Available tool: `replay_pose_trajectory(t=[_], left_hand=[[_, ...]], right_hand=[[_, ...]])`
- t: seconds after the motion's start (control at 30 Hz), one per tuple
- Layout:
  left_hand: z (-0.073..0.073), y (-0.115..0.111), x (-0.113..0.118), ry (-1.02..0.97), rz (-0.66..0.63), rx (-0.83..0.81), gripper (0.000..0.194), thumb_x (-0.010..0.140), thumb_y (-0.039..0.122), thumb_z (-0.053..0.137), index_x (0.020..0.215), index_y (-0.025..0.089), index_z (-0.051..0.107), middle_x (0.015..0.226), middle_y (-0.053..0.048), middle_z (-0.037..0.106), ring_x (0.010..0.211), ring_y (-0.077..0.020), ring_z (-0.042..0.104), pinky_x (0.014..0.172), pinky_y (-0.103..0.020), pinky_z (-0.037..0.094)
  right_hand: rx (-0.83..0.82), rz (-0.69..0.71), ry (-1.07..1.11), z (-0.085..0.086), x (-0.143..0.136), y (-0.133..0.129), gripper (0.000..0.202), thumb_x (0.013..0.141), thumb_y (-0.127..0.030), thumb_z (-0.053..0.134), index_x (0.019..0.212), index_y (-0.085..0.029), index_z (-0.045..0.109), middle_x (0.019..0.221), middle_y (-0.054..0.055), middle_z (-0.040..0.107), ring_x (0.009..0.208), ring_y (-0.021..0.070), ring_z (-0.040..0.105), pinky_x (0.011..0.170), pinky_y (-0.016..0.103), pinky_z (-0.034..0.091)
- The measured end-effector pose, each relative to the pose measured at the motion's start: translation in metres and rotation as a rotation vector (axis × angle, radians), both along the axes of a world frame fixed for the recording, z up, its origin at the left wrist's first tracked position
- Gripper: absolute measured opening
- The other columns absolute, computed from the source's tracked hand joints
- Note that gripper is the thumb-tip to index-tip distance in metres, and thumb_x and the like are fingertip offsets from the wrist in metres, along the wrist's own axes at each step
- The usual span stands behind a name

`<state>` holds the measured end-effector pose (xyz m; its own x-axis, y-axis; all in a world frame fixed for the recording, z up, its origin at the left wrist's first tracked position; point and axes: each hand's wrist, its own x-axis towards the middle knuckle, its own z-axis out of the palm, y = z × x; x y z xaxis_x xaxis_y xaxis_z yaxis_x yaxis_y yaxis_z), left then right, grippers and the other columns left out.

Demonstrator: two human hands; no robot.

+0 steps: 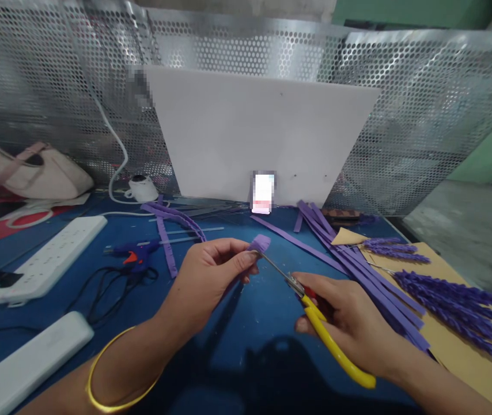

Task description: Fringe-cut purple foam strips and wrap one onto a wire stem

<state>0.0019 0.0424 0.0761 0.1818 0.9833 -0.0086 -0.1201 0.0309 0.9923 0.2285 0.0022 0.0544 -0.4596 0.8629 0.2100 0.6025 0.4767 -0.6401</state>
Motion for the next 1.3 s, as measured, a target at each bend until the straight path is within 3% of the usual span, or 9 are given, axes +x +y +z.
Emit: replay_pose_trajectory(t=[0.37, 0.67, 1.0, 1.3], left_hand=[[0.0017, -0.0017, -0.0001, -0.011, 0.001, -0.011, 0.007, 0.075, 0.027, 0.078, 0.072, 0.021, 0.075, 0.062, 0.002, 0.068, 0.057, -0.0063, 0.056, 0.057, -0.016, 0.044], [0.0029, 0.0008, -0.0021, -0.065, -0.057, -0.075, 0.009, 0.073, 0.024, 0.079, 0.069, 0.018, 0.075, 0.060, 0.001, 0.067, 0.054, -0.0059, 0.054, 0.052, -0.015, 0.041], [0.0015, -0.0003, -0.0012, 0.117, 0.018, 0.071, 0.011, 0.078, 0.027, 0.074, 0.074, 0.017, 0.074, 0.063, -0.001, 0.068, 0.058, -0.0105, 0.057, 0.056, -0.020, 0.045], [0.0018, 0.0019, -0.0027, 0.073, -0.019, 0.043, 0.010, 0.077, 0.026, 0.074, 0.073, 0.017, 0.074, 0.062, 0.000, 0.067, 0.056, -0.0093, 0.056, 0.055, -0.019, 0.044]], right_hand=[[0.036, 0.004, -0.022, 0.0006, -0.0022, -0.0020, 0.034, 0.092, -0.045, 0.059, 0.110, -0.017, 0.062, 0.074, 0.002, 0.060, 0.058, 0.0130, 0.045, 0.053, 0.024, 0.034], [-0.193, 0.070, 0.111, -0.0015, 0.0037, 0.0011, 0.027, 0.092, -0.045, 0.060, 0.087, -0.019, 0.060, 0.068, -0.004, 0.041, 0.060, 0.0106, 0.033, 0.053, 0.022, 0.030], [-0.107, -0.018, 0.015, -0.0003, -0.0008, -0.0011, 0.025, 0.089, -0.044, 0.064, 0.091, -0.020, 0.060, 0.074, -0.001, 0.053, 0.062, 0.0126, 0.042, 0.054, 0.023, 0.034], [-0.138, 0.018, 0.070, -0.0038, -0.0003, 0.0006, 0.028, 0.091, -0.045, 0.062, 0.081, -0.018, 0.058, 0.070, -0.003, 0.045, 0.061, 0.0110, 0.036, 0.053, 0.022, 0.032]])
